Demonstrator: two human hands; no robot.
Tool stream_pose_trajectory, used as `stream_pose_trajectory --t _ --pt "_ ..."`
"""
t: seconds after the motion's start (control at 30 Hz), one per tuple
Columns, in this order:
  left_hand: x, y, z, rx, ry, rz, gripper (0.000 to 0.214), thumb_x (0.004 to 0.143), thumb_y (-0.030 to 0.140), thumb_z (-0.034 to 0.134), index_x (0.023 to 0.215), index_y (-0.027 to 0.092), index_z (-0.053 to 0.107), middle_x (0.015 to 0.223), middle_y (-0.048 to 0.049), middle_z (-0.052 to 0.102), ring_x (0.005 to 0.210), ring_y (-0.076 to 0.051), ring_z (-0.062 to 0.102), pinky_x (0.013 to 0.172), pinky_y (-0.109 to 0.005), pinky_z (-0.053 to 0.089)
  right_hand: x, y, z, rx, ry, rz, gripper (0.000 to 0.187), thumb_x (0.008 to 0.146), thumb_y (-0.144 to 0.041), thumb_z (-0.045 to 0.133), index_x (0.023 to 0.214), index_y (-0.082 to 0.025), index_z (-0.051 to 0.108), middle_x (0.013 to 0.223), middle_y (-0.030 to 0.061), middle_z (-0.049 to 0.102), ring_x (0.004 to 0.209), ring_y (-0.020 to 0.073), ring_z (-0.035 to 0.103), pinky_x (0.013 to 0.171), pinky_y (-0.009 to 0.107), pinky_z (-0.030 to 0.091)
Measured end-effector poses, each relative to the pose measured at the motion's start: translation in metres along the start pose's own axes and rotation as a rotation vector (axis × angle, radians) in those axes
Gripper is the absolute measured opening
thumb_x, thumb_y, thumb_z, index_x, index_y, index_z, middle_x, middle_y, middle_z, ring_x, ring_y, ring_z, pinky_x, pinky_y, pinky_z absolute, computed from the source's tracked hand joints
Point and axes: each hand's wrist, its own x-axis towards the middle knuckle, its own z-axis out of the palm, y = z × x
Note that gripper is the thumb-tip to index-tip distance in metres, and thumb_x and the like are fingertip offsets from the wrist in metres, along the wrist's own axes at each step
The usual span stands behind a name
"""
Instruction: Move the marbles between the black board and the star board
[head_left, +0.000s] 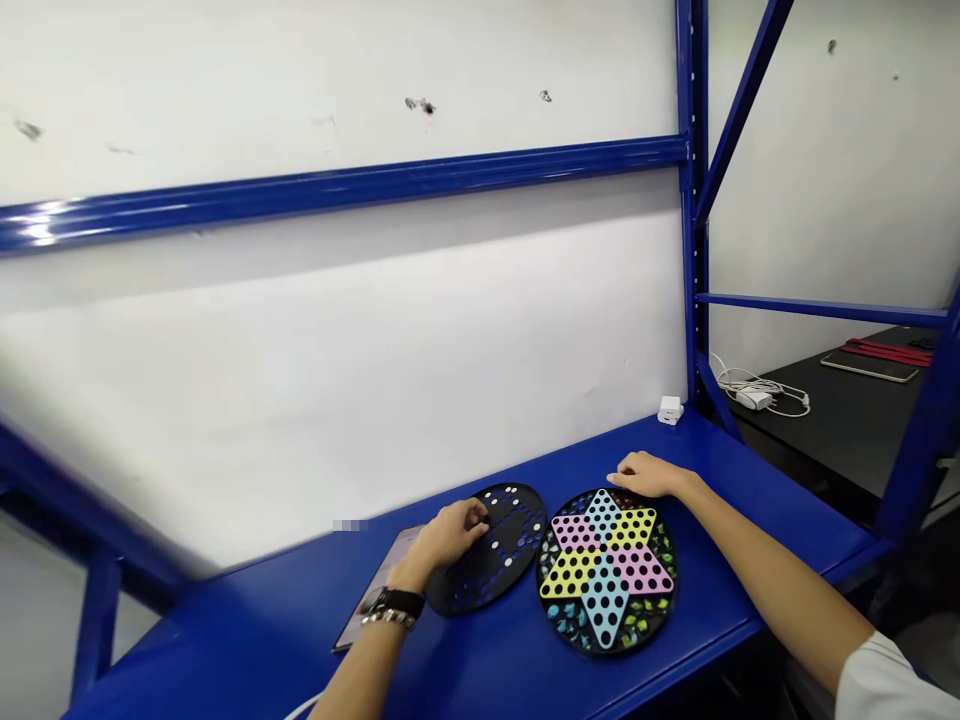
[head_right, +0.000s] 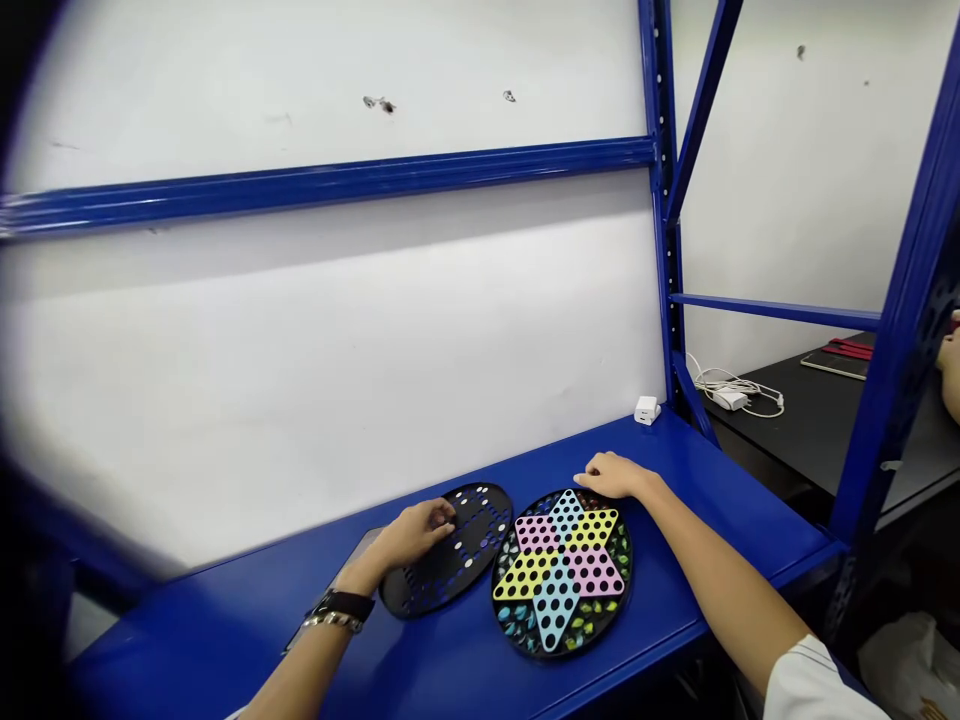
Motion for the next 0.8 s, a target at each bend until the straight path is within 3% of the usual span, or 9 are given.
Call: stream_pose_trajectory --t 0.17,0.33,0.43,0.53,0.67,0.8 --pt "-0.001 -0.004 0.007 -0.048 0.015 0.028 0.015 0.090 0.023 0.047 0.090 0.020 0.062 0.087 -0.0009 0.070 0.080 -0.015 0.065 0.071 -0.023 0.044 0.001 0.001 0.000 -0.009 0.006 -0.001 0.052 0.091 -0.057 0.044 0.056 -0.020 0.037 0.052 -0.0037 0.036 0.052 0.0113 0.033 0.055 0.027 0.027" --pt "-0.001 0.016 0.003 -0.077 0.060 0.061 0.015 0.090 0.025 0.047 0.088 0.019 0.061 0.088 -0.0044 0.070 0.080 -0.019 0.064 0.072 -0.027 0.043 0.002 0.003 0.001 -0.004 0.004 -0.003 0.052 0.090 -0.059 0.044 0.056 -0.019 0.039 0.053 -0.0030 0.040 0.052 0.0111 0.034 0.054 0.027 0.026" --pt "-0.010 0.054 0.003 -0.232 0.114 0.238 0.019 0.092 0.029 0.046 0.090 0.020 0.062 0.088 -0.0050 0.070 0.081 -0.019 0.063 0.074 -0.028 0.045 0.002 0.003 0.001 -0.007 -0.001 0.000 0.053 0.091 -0.059 0.044 0.056 -0.019 0.040 0.053 -0.0027 0.041 0.052 0.0110 0.034 0.054 0.027 0.026" --pt "-0.026 0.113 0.008 -0.351 0.111 0.456 0.019 0.091 0.031 0.050 0.094 0.020 0.065 0.094 -0.0039 0.071 0.084 -0.018 0.064 0.076 -0.027 0.047 0.002 0.003 0.001 -0.022 0.014 -0.009 0.054 0.091 -0.059 0.044 0.055 -0.019 0.040 0.053 -0.0028 0.041 0.053 0.0109 0.034 0.055 0.027 0.025" --pt "-0.043 0.187 0.022 -0.263 0.037 0.717 0.014 0.088 0.026 0.058 0.094 0.023 0.071 0.096 -0.0012 0.073 0.085 -0.017 0.065 0.081 -0.027 0.047 0.003 0.003 0.001 -0.062 0.034 -0.002 0.052 0.091 -0.056 0.046 0.055 -0.018 0.042 0.052 -0.0031 0.042 0.054 0.0108 0.035 0.055 0.027 0.024" --pt "-0.042 0.219 0.033 -0.168 -0.040 0.859 0.015 0.085 0.019 0.062 0.090 0.024 0.075 0.094 0.0007 0.076 0.086 -0.017 0.067 0.078 -0.025 0.048 0.003 0.001 0.001 -0.065 0.030 0.014 0.050 0.092 -0.052 0.046 0.057 -0.017 0.048 0.054 -0.0019 0.048 0.055 0.0113 0.039 0.055 0.026 0.026"
